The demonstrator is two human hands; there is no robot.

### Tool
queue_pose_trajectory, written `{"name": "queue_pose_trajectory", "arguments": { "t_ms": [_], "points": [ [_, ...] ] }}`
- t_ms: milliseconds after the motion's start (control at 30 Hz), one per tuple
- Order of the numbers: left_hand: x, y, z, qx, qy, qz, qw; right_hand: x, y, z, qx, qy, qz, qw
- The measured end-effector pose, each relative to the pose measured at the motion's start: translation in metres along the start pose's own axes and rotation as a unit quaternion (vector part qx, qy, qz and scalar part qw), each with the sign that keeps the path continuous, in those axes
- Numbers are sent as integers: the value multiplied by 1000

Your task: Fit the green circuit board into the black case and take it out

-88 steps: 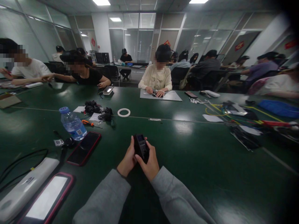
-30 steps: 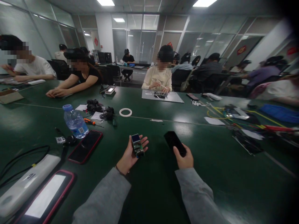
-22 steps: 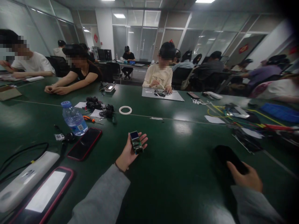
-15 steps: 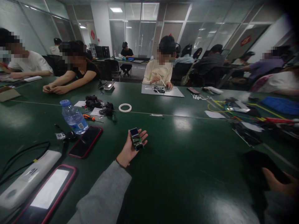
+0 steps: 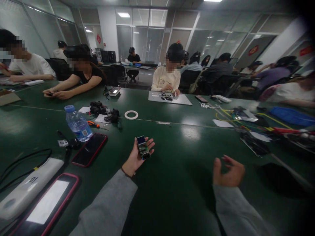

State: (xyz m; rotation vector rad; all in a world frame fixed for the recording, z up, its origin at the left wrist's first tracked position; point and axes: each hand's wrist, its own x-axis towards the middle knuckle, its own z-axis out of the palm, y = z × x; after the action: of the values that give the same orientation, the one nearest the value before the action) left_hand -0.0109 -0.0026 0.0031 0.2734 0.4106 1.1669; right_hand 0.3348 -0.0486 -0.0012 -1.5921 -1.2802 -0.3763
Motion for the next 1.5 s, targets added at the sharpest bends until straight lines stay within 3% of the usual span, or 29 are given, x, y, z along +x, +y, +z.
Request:
{"name": "queue_pose_trajectory", "arguments": {
  "t_ms": [67, 133, 233, 300, 367, 567, 767, 900, 1033, 1267, 1500],
  "points": [
    [1, -1, -1, 11, 2, 1, 1000, -25, -49, 27, 98, -45, -88, 990],
    [3, -2, -2, 21, 6, 6, 1000, -50, -104, 48, 171, -101, -133, 971],
    [6, -4, -4, 25, 10, 9, 1000, -80, -174, 65, 201, -185, -215, 938],
    [6, -4, -6, 24, 5, 3, 1000, -90, -202, 71, 181, -210, -250, 928],
    [5, -5, -6, 22, -7, 2, 1000, -94, -214, 77, 160, -219, -259, 927],
    [1, -5, 0, 11, 11, -7, 1000, -91, -206, 89, 185, -214, -251, 926],
    [-4, -2, 8, 19, -12, -48, 999, -87, -203, 90, 205, -197, -231, 930],
    [-6, -1, 11, 29, -9, -15, 999, -81, -195, 92, 208, -205, -213, 932],
    [-8, -1, 15, 53, -28, 22, 998, -74, -182, 98, 229, -206, -152, 939],
    [-16, -6, 25, 111, -79, 16, 991, -71, -171, 107, 274, -213, -53, 936],
    [-17, -9, 26, 155, -100, -17, 983, -70, -160, 112, 233, -176, 6, 956]
  ]
}}
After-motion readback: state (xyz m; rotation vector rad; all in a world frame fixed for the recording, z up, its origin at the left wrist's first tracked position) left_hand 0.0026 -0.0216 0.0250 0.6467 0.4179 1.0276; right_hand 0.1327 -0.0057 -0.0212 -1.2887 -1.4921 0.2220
